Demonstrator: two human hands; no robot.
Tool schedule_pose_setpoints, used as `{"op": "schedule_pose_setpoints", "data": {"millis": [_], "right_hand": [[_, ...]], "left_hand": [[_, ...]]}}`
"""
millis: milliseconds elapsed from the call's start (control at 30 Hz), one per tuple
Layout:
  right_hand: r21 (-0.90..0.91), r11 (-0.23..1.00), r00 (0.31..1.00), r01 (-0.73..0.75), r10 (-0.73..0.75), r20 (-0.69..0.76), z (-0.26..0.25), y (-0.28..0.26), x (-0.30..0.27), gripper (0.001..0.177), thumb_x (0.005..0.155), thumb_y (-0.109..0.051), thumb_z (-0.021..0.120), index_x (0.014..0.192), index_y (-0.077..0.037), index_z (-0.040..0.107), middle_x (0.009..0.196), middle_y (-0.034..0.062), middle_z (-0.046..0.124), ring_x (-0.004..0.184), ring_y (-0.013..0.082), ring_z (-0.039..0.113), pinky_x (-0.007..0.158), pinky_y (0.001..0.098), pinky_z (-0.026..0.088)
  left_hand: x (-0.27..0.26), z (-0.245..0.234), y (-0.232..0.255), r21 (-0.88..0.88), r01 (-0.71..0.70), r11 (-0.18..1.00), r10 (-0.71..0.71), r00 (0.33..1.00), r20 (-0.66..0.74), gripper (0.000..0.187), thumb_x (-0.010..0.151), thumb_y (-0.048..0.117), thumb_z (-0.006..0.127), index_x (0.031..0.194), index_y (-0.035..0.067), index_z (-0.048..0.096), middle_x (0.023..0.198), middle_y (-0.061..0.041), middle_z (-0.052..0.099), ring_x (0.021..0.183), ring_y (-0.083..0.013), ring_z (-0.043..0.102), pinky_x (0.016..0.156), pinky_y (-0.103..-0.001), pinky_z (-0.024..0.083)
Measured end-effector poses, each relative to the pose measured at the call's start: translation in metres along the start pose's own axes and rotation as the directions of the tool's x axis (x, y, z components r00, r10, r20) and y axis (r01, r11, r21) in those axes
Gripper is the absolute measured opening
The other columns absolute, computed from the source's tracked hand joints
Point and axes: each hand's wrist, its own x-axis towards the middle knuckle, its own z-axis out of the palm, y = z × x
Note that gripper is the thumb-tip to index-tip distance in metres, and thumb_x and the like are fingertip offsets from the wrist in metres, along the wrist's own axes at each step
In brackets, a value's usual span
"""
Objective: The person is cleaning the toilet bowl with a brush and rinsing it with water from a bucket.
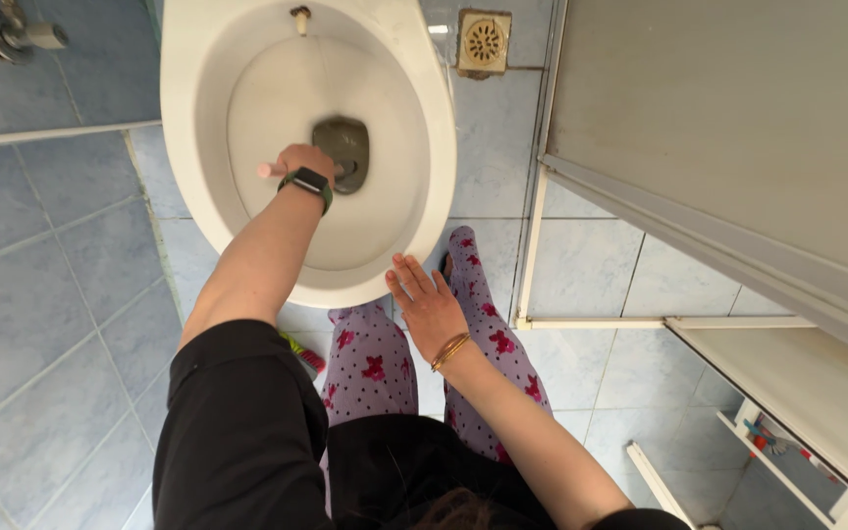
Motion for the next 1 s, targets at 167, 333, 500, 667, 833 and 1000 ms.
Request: {"op": "schedule_pose_setpoints", "data": {"millis": [167, 333, 500, 667, 833, 1000], "right_hand": [[-0.002, 1.0, 1.0, -0.005, 0.005, -0.014, 0.0, -0.001, 0.003, 0.073, 0.091, -0.02, 0.065, 0.157, -0.01, 0.035, 0.169, 0.0109, 0.017, 0.154, 0.0262, 0.021, 0.119, 0.0476, 0.03], [0.011, 1.0, 1.0, -0.01, 0.01, -0.015, 0.001, -0.003, 0.0, 0.072, 0.091, -0.02, 0.065, 0.156, -0.01, 0.037, 0.169, 0.0111, 0.018, 0.155, 0.0262, 0.02, 0.119, 0.0481, 0.03], [0.013, 1.0, 1.0, -0.023, 0.023, -0.018, 0.0, -0.005, -0.001, 0.072, 0.091, -0.02, 0.065, 0.156, -0.011, 0.037, 0.17, 0.0099, 0.017, 0.155, 0.0255, 0.02, 0.121, 0.0472, 0.029], [-0.001, 0.999, 0.998, -0.041, 0.041, 0.038, -0.004, -0.006, 0.004, 0.072, 0.091, -0.021, 0.064, 0.157, -0.011, 0.035, 0.169, 0.0103, 0.015, 0.155, 0.0255, 0.019, 0.12, 0.0471, 0.028], [-0.021, 0.999, 0.998, -0.041, 0.042, 0.053, -0.005, -0.008, 0.004, 0.072, 0.093, -0.022, 0.062, 0.158, -0.012, 0.033, 0.17, 0.0089, 0.014, 0.155, 0.0241, 0.018, 0.121, 0.0452, 0.026], [-0.062, 0.997, 0.995, -0.035, 0.041, 0.096, -0.008, -0.01, 0.004, 0.072, 0.094, -0.023, 0.061, 0.158, -0.012, 0.031, 0.17, 0.0096, 0.013, 0.155, 0.0244, 0.018, 0.121, 0.0454, 0.025]], "left_hand": [[0.005, -0.01, -0.006, 0.118, 0.045, 0.992, -0.041, 0.999, -0.033, 0.023, 0.088, 0.011, 0.071, 0.108, 0.022, 0.077, 0.087, 0.0, 0.079, 0.078, -0.019, 0.076, 0.046, -0.029, 0.041], [0.029, -0.002, -0.004, 0.085, 0.088, 0.992, -0.073, 0.984, -0.165, 0.021, 0.085, 0.012, 0.073, 0.103, 0.022, 0.076, 0.083, 0.0, 0.077, 0.075, -0.0225, 0.074, 0.045, -0.032, 0.042], [0.039, -0.019, 0.002, 0.269, 0.102, 0.958, -0.034, 0.968, -0.247, 0.011, 0.085, 0.016, 0.073, 0.093, 0.014, 0.081, 0.084, 0.003, 0.079, 0.071, -0.0207, 0.075, 0.047, -0.038, 0.046], [0.044, 0.014, 0.008, 0.251, 0.056, 0.966, 0.018, 0.958, -0.286, 0.028, 0.081, 0.018, 0.072, 0.108, 0.014, 0.074, 0.084, 0.002, 0.077, 0.068, -0.0227, 0.075, 0.043, -0.04, 0.052], [0.034, 0.056, 0.018, 0.118, -0.099, 0.988, 0.128, 0.955, -0.266, 0.038, 0.09, 0.017, 0.07, 0.127, 0.023, 0.067, 0.089, -0.001, 0.077, 0.077, -0.0254, 0.075, 0.05, -0.042, 0.053], [0.004, 0.076, 0.045, 0.136, -0.089, 0.987, 0.128, 0.94, -0.316, 0.026, 0.095, 0.016, 0.065, 0.117, 0.02, 0.08, 0.101, -0.001, 0.076, 0.089, -0.027, 0.071, 0.053, -0.044, 0.049]]}}
